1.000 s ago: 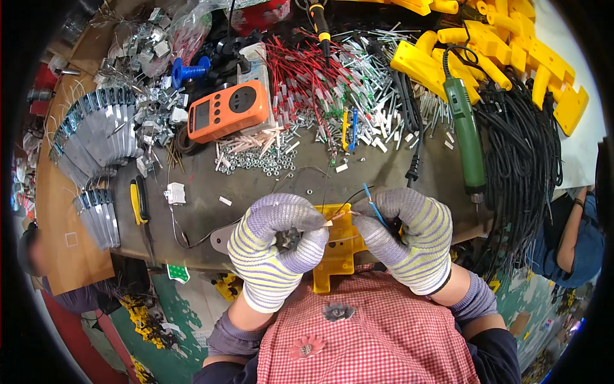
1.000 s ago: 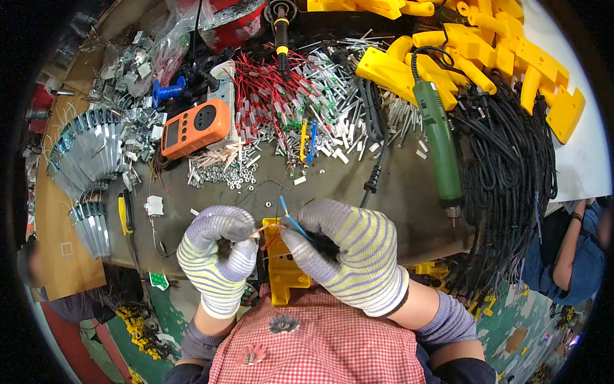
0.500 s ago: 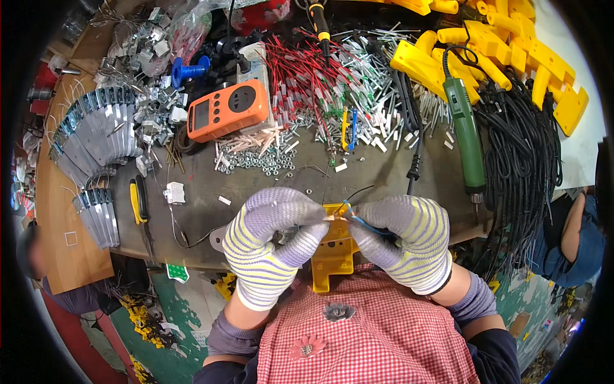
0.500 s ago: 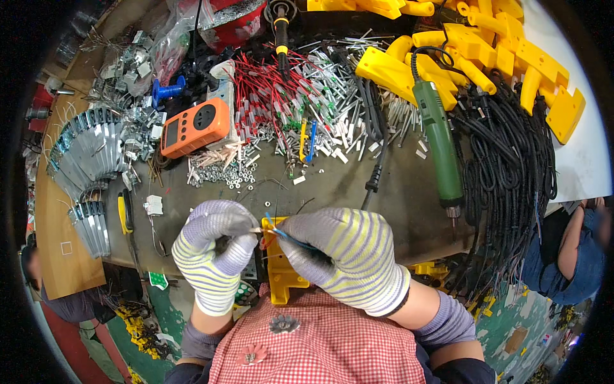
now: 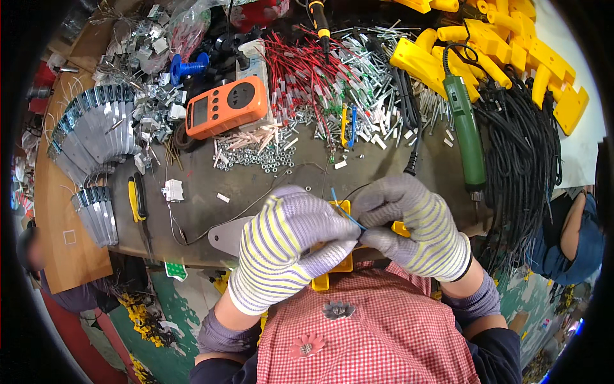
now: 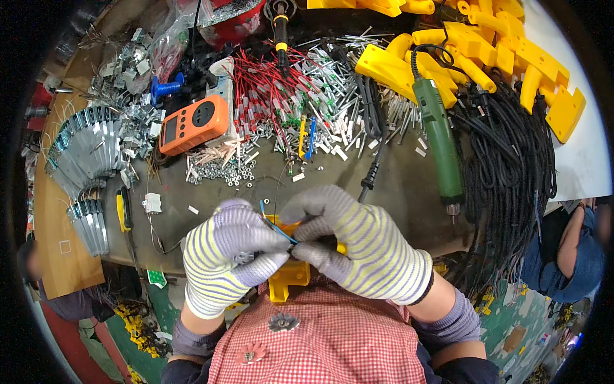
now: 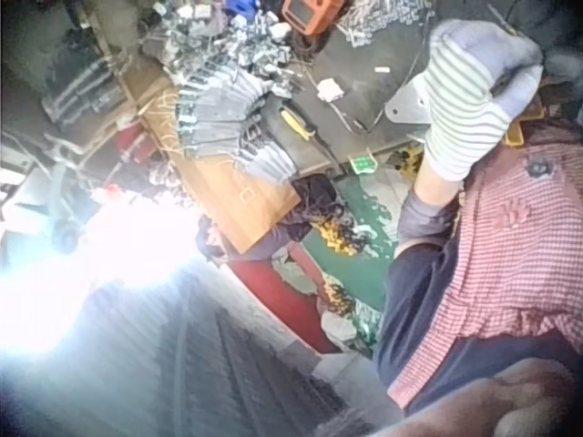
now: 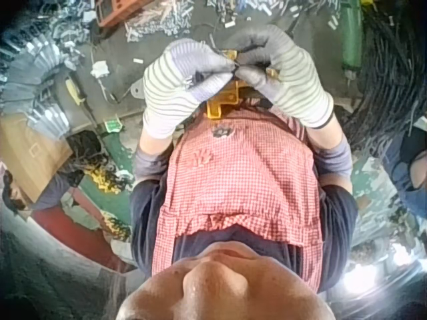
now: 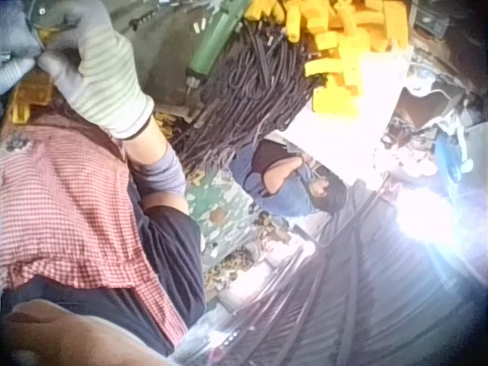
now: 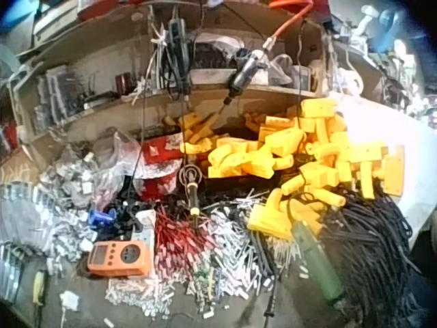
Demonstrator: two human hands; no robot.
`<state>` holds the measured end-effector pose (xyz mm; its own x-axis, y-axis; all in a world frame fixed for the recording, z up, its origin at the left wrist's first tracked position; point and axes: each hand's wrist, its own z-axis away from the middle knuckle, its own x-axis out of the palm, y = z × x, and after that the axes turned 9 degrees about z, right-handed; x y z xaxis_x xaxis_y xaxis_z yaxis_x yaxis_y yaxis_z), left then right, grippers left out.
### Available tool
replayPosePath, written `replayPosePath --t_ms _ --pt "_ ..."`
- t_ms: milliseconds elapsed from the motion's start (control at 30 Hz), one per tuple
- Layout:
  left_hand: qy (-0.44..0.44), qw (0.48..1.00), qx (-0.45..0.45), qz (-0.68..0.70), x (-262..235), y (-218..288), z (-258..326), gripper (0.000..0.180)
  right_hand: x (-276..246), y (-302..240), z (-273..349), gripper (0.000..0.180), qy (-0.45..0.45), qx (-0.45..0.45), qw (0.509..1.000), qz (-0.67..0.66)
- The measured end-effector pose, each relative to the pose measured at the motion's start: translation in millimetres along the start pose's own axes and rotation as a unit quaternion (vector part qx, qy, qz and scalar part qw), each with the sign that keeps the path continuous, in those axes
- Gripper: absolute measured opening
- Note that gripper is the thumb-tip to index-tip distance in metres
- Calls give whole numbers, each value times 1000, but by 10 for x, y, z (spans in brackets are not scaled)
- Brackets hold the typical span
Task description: The recorder is assembling and soldering wires into a yellow plastic housing for an electrical device.
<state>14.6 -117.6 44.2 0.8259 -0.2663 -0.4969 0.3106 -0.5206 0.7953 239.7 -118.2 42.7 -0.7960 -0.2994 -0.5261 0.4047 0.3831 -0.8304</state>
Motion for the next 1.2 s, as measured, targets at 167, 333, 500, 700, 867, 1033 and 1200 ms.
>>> replayPosePath --t_ms 167,333,500,700,867,1033,1200 --pt "29 956 -168 240 -46 49 70 90 -85 63 -9 27 -19 -44 999 7" --pt "27 965 -121 232 -66 87 34 68 -72 57 -42 26 -16 -110 993 45" --pt "28 982 -72 170 -39 38 5 55 12 9 -90 23 -44 -88 992 81" --pt "99 983 -89 123 29 115 73 52 -80 -59 -185 20 -82 -78 989 95" --pt "240 933 -192 190 -114 245 327 48 -157 134 -115 17 -49 -105 979 169" --pt "-91 976 -171 -98 -371 296 520 29 -197 121 -32 18 -45 66 996 27" --pt "0 910 -80 -407 369 161 426 28 -64 92 -89 19 -49 197 970 -130"
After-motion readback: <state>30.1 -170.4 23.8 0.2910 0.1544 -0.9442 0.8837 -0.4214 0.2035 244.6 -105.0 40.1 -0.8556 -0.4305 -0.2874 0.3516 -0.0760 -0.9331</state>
